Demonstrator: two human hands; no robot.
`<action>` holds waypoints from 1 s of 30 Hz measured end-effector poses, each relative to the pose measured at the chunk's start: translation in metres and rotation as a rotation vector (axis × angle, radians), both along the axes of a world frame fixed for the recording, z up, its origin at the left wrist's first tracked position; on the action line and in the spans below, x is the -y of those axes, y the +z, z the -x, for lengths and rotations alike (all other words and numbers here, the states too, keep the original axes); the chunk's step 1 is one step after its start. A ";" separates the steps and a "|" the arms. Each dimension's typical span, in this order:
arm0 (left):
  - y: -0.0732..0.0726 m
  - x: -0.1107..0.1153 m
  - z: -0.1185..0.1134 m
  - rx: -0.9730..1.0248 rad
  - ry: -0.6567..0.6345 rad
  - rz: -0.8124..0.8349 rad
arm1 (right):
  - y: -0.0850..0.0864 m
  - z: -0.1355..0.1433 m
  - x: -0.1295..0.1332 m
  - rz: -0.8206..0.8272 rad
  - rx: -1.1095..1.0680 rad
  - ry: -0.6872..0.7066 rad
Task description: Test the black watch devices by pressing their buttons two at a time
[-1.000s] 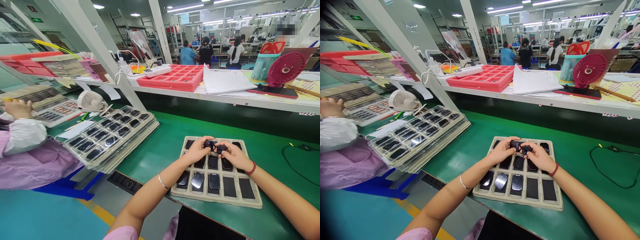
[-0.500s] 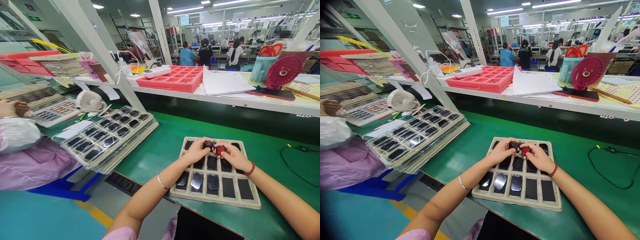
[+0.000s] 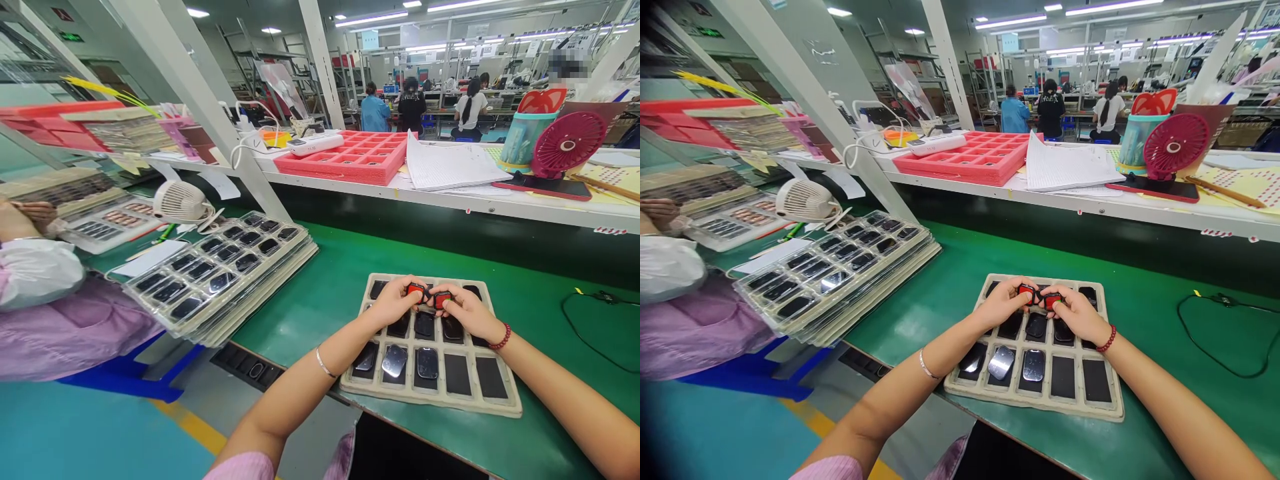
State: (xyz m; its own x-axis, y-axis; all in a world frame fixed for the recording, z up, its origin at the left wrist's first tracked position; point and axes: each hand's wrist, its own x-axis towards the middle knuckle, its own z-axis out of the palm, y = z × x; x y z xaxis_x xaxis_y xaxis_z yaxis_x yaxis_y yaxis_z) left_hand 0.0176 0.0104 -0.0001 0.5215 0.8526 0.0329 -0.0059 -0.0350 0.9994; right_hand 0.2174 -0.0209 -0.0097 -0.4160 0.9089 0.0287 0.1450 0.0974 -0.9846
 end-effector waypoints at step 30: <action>0.003 0.001 0.000 -0.006 0.013 0.018 | 0.005 0.001 0.003 0.016 -0.035 0.009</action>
